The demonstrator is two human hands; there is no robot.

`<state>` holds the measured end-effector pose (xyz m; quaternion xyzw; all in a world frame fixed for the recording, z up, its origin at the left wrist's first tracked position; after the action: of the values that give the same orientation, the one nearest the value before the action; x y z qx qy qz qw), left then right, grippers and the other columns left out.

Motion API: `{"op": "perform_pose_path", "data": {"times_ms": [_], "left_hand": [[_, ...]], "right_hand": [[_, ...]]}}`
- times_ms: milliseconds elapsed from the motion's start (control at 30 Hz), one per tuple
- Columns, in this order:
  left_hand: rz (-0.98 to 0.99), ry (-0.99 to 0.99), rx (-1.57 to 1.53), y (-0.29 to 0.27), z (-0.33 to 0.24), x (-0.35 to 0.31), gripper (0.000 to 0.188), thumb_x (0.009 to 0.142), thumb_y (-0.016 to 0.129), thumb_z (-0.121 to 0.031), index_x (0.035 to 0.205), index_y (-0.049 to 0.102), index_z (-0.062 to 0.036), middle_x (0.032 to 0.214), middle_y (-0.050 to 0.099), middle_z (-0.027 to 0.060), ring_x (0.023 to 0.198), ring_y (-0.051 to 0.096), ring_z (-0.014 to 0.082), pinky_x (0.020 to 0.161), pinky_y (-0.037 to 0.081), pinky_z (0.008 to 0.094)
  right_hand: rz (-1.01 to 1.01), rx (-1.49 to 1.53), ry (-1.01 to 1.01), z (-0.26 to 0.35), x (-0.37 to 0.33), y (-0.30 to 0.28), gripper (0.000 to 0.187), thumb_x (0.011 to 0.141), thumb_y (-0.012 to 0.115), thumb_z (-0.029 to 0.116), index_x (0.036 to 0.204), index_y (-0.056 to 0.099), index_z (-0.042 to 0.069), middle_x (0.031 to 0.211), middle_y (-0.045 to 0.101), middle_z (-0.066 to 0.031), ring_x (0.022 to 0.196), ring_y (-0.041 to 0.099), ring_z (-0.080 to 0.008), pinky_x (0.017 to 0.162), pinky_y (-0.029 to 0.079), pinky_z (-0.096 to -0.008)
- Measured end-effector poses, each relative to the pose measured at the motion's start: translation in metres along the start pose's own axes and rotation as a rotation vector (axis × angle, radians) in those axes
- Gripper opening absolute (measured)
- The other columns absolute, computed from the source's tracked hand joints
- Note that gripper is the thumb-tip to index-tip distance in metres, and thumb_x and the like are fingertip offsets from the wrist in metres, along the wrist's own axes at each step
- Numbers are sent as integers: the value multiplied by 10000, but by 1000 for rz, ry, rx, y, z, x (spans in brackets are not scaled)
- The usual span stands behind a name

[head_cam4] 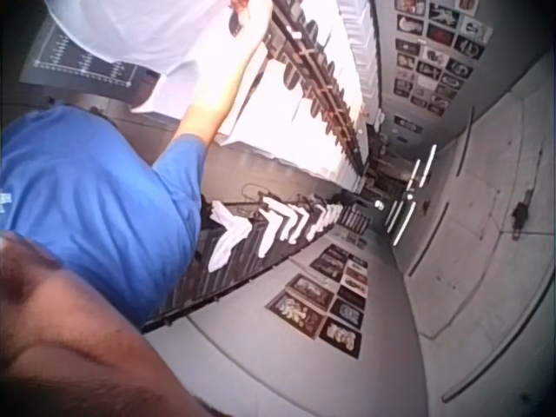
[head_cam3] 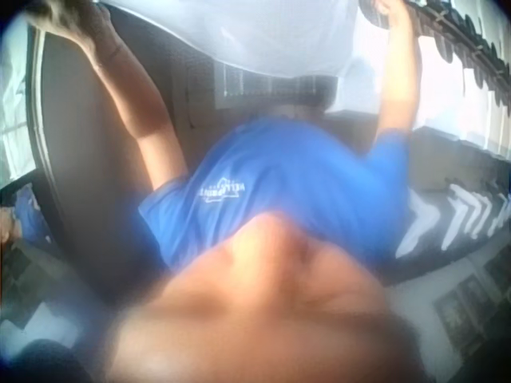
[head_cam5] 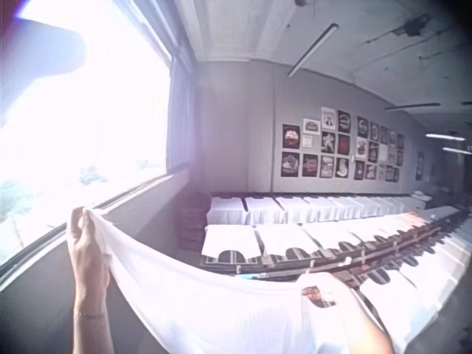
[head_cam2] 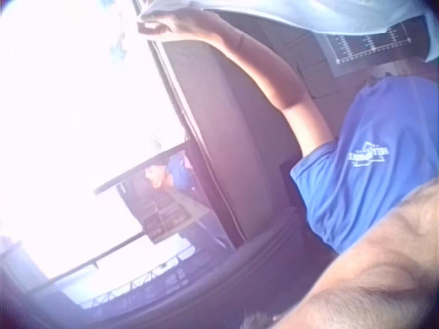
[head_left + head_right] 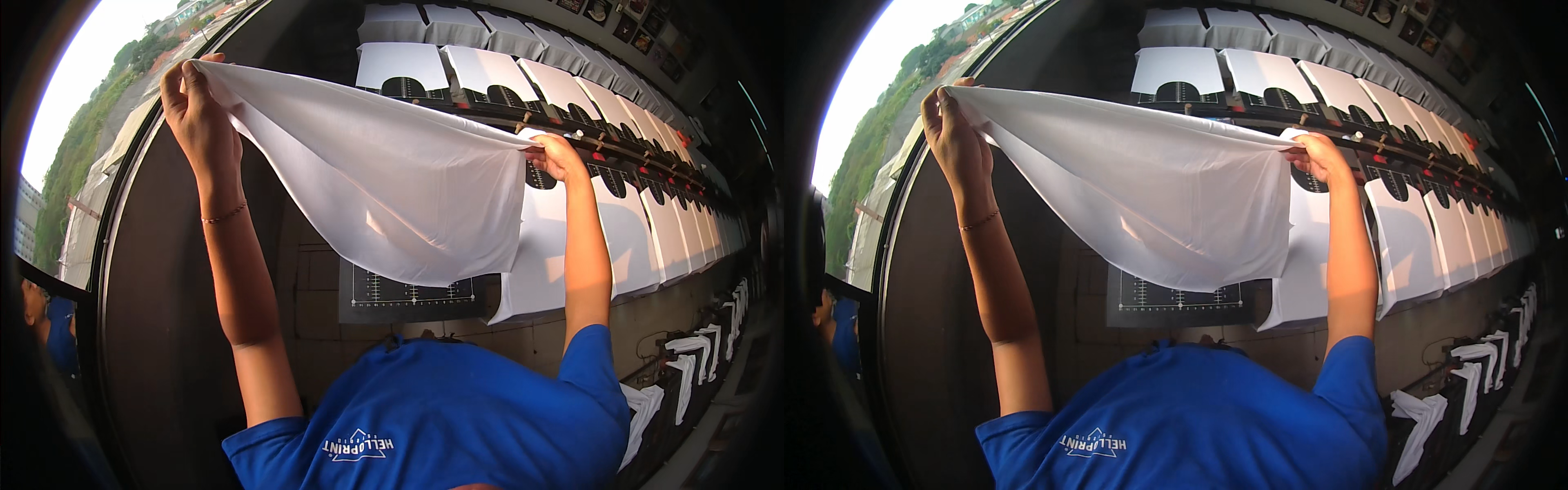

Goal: The person repeatedly picks up white t-shirts, unfolds them, and places them flat on a series of black printing boards. They smooth the fabric with their hands to ensure it is flat and aligned before moving to the next shirt. This process is repeated for multiple shirts throughout the video.

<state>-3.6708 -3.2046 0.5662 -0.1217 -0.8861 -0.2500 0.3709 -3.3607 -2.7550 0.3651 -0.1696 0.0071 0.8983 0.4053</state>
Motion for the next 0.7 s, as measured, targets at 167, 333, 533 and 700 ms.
{"op": "perform_pose_path", "data": {"times_ms": [167, 333, 533, 700], "left_hand": [[-135, 267, 360, -36, -69, -4, 205, 1052, 489, -205, 1113, 527, -13, 1015, 695, 146, 817, 642, 162, 719, 540, 301], [176, 367, 128, -59, -231, -74, 144, 1017, 492, -142, 1050, 580, -33, 1059, 662, 139, 917, 642, 210, 802, 532, 368], [1281, 91, -288, 22, -230, -200, 212, 948, 464, -108, 943, 657, -195, 970, 688, -69, 822, 671, 97, 711, 512, 371], [1338, -807, -933, 72, -130, -300, 201, 1057, 446, -176, 944, 543, -42, 1213, 558, 209, 1179, 549, 349, 1016, 435, 439]], "right_hand": [[252, 245, -125, 19, 45, 86, 270, 992, 501, 122, 1212, 566, -19, 1152, 661, -172, 1024, 692, -289, 886, 579, -383], [427, 465, -292, 73, 41, 179, 304, 1003, 506, 138, 1261, 549, -17, 1145, 653, -134, 995, 677, -235, 885, 574, -376], [497, 593, -356, 84, 35, 173, 302, 989, 506, 150, 1229, 594, -12, 1094, 682, -116, 993, 676, -202, 876, 557, -358], [134, 577, -228, -1, 104, 85, 322, 979, 504, 165, 1200, 615, -42, 1099, 686, -163, 973, 682, -256, 879, 554, -374]]}}
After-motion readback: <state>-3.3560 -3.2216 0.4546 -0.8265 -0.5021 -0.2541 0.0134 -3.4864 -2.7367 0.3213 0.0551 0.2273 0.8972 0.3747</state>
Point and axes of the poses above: each hand's wrist, its own x-axis towards the middle knuckle, its own y-axis out of the palm, z = x × y, the point moved 5 cm from there along x, towards the middle knuckle
